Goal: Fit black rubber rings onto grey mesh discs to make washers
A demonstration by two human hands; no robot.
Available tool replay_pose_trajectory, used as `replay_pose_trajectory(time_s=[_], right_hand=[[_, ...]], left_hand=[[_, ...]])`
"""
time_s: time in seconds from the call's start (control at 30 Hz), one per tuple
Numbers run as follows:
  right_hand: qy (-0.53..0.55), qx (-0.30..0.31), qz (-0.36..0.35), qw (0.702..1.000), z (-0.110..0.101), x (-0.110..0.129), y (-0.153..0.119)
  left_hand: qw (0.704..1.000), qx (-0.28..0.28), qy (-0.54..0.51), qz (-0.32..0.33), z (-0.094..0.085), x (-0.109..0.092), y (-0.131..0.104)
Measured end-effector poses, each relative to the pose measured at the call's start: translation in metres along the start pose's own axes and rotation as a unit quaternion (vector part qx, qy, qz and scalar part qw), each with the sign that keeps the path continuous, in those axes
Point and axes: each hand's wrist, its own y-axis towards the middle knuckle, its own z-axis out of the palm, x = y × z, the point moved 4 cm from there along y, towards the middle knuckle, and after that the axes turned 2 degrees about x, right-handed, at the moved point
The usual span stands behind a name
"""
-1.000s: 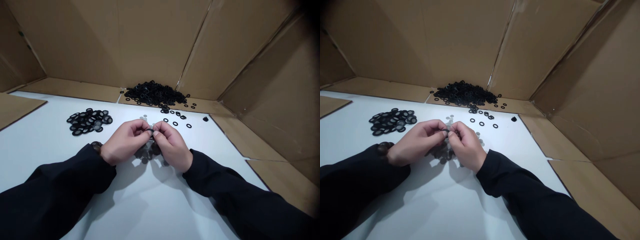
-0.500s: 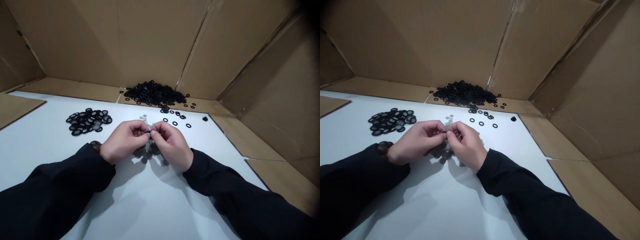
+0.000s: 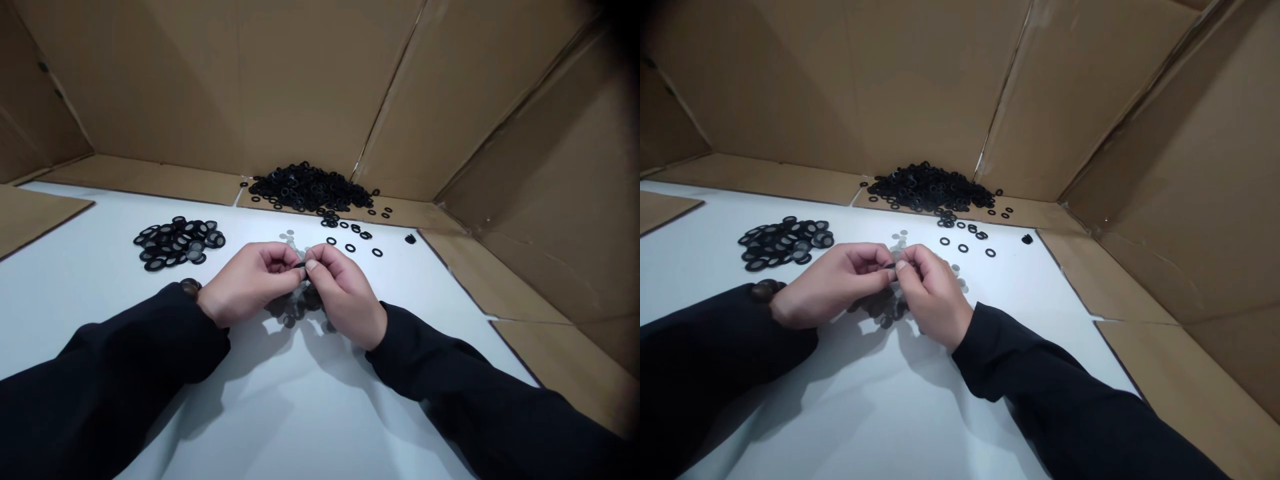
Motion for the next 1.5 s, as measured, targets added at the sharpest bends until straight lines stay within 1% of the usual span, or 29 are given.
replay_pose_trajectory(time_s=[0.2, 0.3, 0.4, 0.53, 0.63, 0.77, 0.87, 1.0, 1.13, 1.37, 1.5], right_hand=[[0.011, 0.002, 0.007, 1.0, 0.0016, -0.0012, 0.0006], [0.031, 0.016, 0.02, 0.999, 0.0034, -0.0023, 0.0016], [0.035, 0.029, 0.018, 0.999, 0.004, -0.0027, 0.0023], [0.015, 0.017, -0.001, 1.0, 0.0018, -0.0028, 0.0022], [0.014, 0.017, -0.01, 1.0, 0.0012, -0.0022, 0.0017], [0.028, 0.017, 0.005, 0.999, 0.001, -0.0019, 0.0019], [0.02, 0.017, 0.007, 1.0, 0.0014, -0.0007, 0.0024], [-0.014, -0.007, -0.015, 1.0, 0.0011, 0.0023, 0.0014], [-0.027, -0.025, -0.026, 0.999, 0.0011, 0.0036, -0.0008], [0.016, -0.028, -0.012, 0.999, 0.0012, 0.001, 0.0005], [0.038, -0.004, 0.004, 0.999, 0.0032, -0.001, 0.0013]], left_hand=[[1.0, 0.003, -0.006, 0.004, 0.0002, -0.0011, 0.0001], [1.0, -0.008, -0.012, 0.006, -0.0015, -0.0005, 0.0001], [0.999, -0.025, -0.021, -0.005, -0.0037, 0.0013, 0.0], [0.999, -0.034, -0.009, -0.012, -0.0045, 0.0029, 0.0002], [0.999, -0.044, 0.008, -0.002, -0.0056, 0.0027, 0.0002], [0.999, -0.037, 0.016, 0.006, -0.0054, 0.0024, -0.0005], [0.999, -0.035, 0.026, 0.011, -0.0041, 0.0021, -0.0008], [0.998, -0.047, 0.019, 0.026, -0.0019, 0.0015, 0.0003], [0.999, -0.046, 0.013, 0.022, -0.0002, 0.0022, 0.0013], [0.999, -0.049, -0.006, 0.018, 0.001, 0.0011, -0.0004], [0.997, -0.068, -0.013, 0.019, -0.0008, -0.0013, -0.0004]])
